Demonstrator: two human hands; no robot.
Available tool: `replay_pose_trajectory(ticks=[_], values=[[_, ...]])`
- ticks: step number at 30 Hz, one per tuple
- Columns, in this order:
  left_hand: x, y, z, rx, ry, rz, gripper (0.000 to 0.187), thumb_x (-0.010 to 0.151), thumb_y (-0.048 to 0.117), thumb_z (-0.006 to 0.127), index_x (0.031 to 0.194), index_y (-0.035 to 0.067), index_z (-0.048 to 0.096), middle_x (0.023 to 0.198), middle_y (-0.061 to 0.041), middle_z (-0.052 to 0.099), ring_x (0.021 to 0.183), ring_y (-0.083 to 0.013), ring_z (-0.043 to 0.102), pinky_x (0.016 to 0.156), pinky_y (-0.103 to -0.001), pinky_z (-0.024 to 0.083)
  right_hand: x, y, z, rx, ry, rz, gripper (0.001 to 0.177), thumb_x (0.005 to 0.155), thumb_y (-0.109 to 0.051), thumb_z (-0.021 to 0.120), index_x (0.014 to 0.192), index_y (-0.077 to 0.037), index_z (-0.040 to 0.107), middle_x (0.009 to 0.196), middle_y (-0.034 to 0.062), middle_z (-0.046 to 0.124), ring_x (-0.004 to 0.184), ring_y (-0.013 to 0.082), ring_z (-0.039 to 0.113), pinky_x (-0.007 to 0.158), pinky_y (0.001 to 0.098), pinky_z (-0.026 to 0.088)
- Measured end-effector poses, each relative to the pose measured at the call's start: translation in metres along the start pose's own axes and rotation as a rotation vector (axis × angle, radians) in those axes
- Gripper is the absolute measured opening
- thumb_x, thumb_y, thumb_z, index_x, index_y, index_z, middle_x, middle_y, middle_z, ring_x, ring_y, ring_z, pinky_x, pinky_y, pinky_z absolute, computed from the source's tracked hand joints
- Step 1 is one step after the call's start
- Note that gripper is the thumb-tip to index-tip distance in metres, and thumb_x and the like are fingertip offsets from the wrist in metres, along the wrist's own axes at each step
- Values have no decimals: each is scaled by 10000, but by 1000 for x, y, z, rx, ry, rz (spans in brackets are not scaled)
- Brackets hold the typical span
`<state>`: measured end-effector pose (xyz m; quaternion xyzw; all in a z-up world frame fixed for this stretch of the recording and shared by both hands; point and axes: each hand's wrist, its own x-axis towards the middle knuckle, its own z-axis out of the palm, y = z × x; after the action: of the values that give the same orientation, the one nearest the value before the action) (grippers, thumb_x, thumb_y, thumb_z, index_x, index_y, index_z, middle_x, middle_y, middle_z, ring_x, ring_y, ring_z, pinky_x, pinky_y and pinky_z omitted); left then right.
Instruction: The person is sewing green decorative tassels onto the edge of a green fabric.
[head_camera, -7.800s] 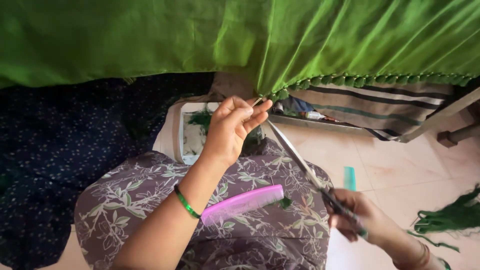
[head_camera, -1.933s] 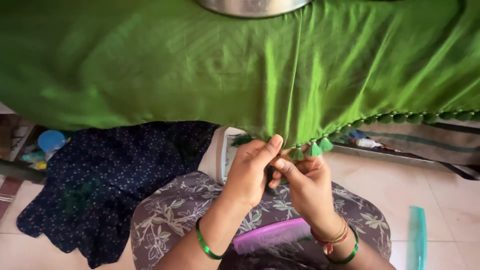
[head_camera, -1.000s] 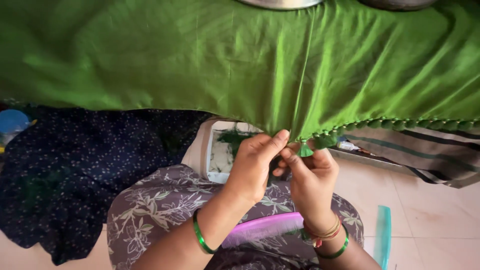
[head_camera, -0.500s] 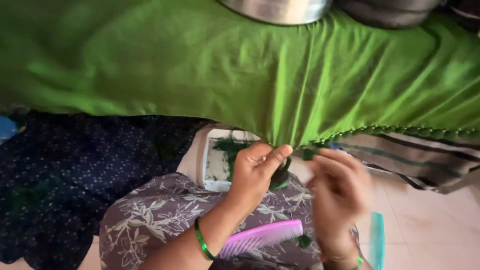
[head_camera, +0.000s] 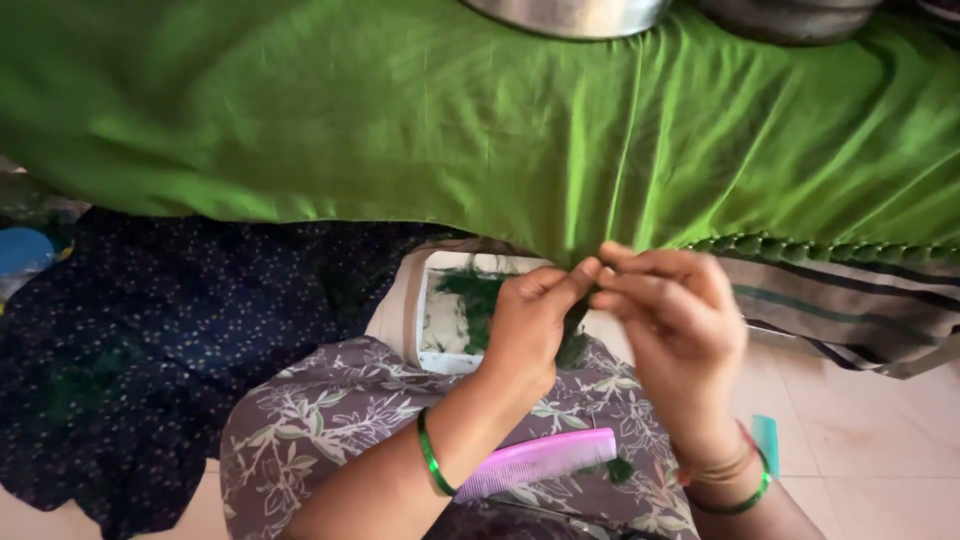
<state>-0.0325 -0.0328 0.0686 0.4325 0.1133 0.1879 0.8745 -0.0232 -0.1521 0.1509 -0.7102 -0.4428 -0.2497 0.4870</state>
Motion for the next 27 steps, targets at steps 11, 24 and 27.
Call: replay_pose_trajectory(ticks=[11,24,27], values=[[-28,7,35,-3,55,239,287,987,164,677,785,-29,741,701,24,673,634,-33,535,579,-239,404,-10,38,3,505,217,344,149,1030,99,650,1057,-2,543,1021,113,714,907,206,720,752,281,603],[-19,-9,25,-2,149,327,300,999,139,694,755,-33,730,689,29,601,636,-43,458,567,-265,338,-13,58,15,1116,230,728,74,1064,48,544,1012,-1,525,916,159,686,888,259,735,720,302,596],[-21,-10,16,201,184,423,353,1029,149,701,731,-39,675,664,23,541,642,-48,437,563,-263,344,-19,38,23,772,259,441,48,1086,45,532,1064,14,503,1001,180,688,915,253,716,778,303,598]])
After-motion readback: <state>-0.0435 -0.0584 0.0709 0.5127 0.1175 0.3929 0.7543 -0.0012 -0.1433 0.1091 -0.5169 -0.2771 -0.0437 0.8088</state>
